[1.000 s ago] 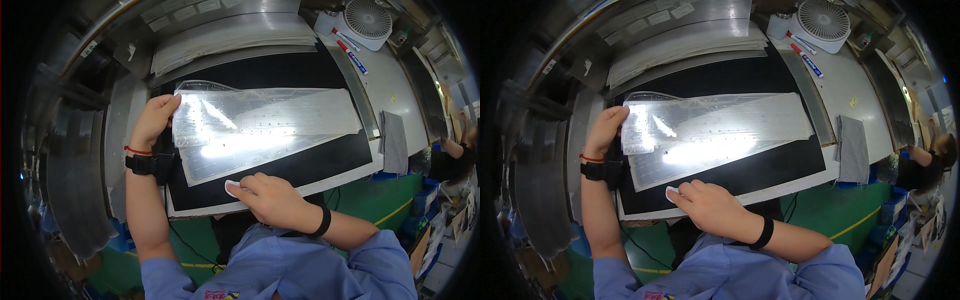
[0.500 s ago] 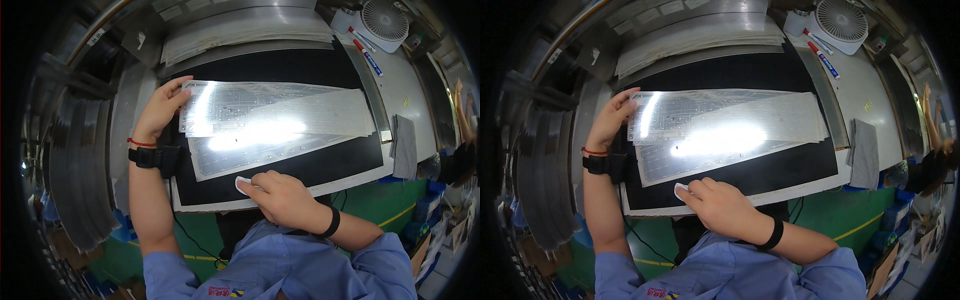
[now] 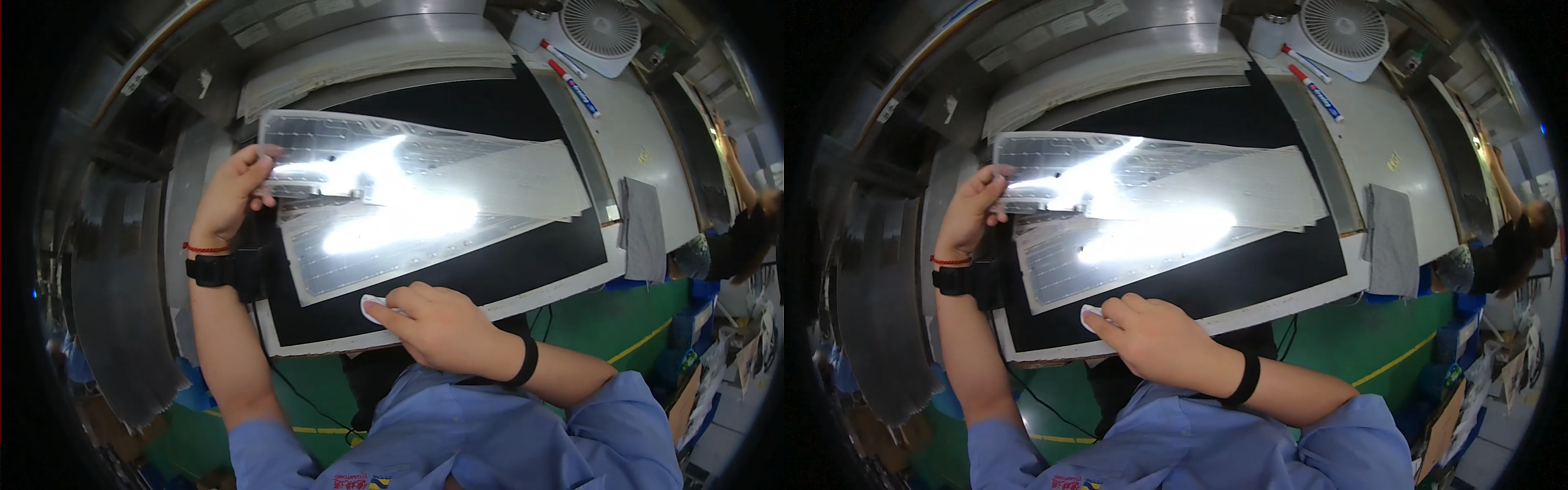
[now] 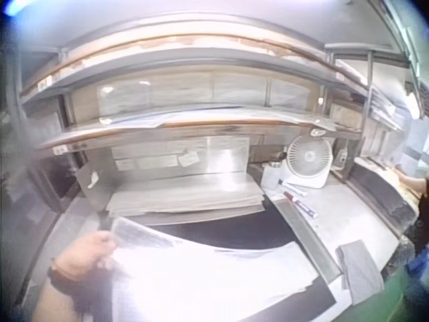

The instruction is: The recorder is inspecting and cleaning transparent keyboard membrane layers at a workstation.

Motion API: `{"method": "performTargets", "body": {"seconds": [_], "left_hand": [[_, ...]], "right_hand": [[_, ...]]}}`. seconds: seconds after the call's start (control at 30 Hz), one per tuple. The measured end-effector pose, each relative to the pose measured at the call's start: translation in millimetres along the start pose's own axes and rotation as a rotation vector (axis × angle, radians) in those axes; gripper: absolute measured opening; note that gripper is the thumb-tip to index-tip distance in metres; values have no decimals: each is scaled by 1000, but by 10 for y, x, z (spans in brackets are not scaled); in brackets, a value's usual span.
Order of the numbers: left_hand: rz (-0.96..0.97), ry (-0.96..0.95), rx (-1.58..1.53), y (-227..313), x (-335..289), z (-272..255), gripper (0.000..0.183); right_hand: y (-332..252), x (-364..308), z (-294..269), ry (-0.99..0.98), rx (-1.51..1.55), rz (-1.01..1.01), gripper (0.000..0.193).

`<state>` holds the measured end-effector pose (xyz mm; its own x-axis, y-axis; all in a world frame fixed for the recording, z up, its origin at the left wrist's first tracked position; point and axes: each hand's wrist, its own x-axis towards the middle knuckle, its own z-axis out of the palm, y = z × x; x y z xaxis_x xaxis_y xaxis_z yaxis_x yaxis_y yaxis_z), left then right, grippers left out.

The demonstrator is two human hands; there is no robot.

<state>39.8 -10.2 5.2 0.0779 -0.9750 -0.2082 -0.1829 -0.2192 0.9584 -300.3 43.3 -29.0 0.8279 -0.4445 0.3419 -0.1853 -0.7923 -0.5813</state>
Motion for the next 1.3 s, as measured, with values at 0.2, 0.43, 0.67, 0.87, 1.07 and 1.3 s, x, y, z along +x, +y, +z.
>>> {"method": "performTargets", "body": {"seconds": [0.2,0.43,0.67,0.87,1.07,1.3], "left_hand": [[203,154,-302,-142,138,-89,26],[58,107,-149,-192,118,-243,23],[-76,118,172,-215,78,-298,22],[-56,117,218,-274,111,-349,22],[-27,147,157,-295,132,-350,21],[138,165,-206,-347,205,-438,32]], "right_hand": [[5,-22,21,6,-17,3,51],[9,-35,14,-4,-2,2,50],[74,-305,-576,192,-132,94,49],[587,-529,-1211,322,-419,486,27],[785,-661,-1160,345,-395,510,28],[823,-822,-998,625,-358,359,36]]}}
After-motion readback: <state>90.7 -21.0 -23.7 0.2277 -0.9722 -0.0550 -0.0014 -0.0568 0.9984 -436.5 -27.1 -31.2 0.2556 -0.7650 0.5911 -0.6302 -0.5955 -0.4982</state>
